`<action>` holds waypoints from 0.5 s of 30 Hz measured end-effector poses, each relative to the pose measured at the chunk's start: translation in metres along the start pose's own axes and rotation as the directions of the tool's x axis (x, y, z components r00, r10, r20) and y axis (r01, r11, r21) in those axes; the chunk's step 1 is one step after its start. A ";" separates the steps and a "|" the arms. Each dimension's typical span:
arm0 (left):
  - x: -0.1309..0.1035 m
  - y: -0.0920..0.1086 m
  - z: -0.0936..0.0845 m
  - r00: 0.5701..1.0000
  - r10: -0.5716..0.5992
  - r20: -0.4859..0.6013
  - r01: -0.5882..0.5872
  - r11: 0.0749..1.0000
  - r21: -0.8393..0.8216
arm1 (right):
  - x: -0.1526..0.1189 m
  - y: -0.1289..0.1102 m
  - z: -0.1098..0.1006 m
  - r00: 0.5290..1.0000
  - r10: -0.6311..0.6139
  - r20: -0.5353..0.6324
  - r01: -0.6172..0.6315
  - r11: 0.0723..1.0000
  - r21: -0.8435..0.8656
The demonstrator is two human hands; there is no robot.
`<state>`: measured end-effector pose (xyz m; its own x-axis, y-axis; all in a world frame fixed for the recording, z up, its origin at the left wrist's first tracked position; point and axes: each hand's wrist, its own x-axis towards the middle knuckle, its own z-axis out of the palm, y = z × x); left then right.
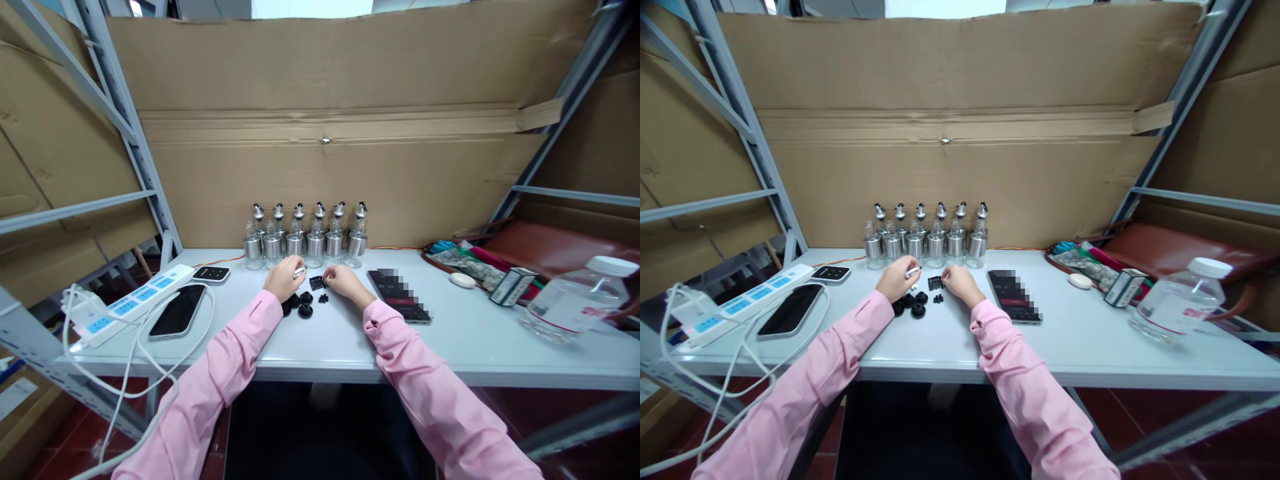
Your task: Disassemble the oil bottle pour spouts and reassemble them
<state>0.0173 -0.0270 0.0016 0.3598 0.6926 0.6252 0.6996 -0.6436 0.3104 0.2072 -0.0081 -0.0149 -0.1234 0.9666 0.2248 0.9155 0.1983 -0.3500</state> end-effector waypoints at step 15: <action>0.003 -0.007 0.007 0.999 0.027 -0.030 -0.031 0.990 -0.140 | 0.000 -0.001 0.002 1.000 -0.030 0.007 0.030 0.999 0.030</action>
<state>0.0177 -0.0181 -0.0034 0.3604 0.6646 0.6545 0.5949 -0.7042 0.3876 0.2060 -0.0079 -0.0161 -0.1532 0.9613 0.2291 0.8997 0.2316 -0.3700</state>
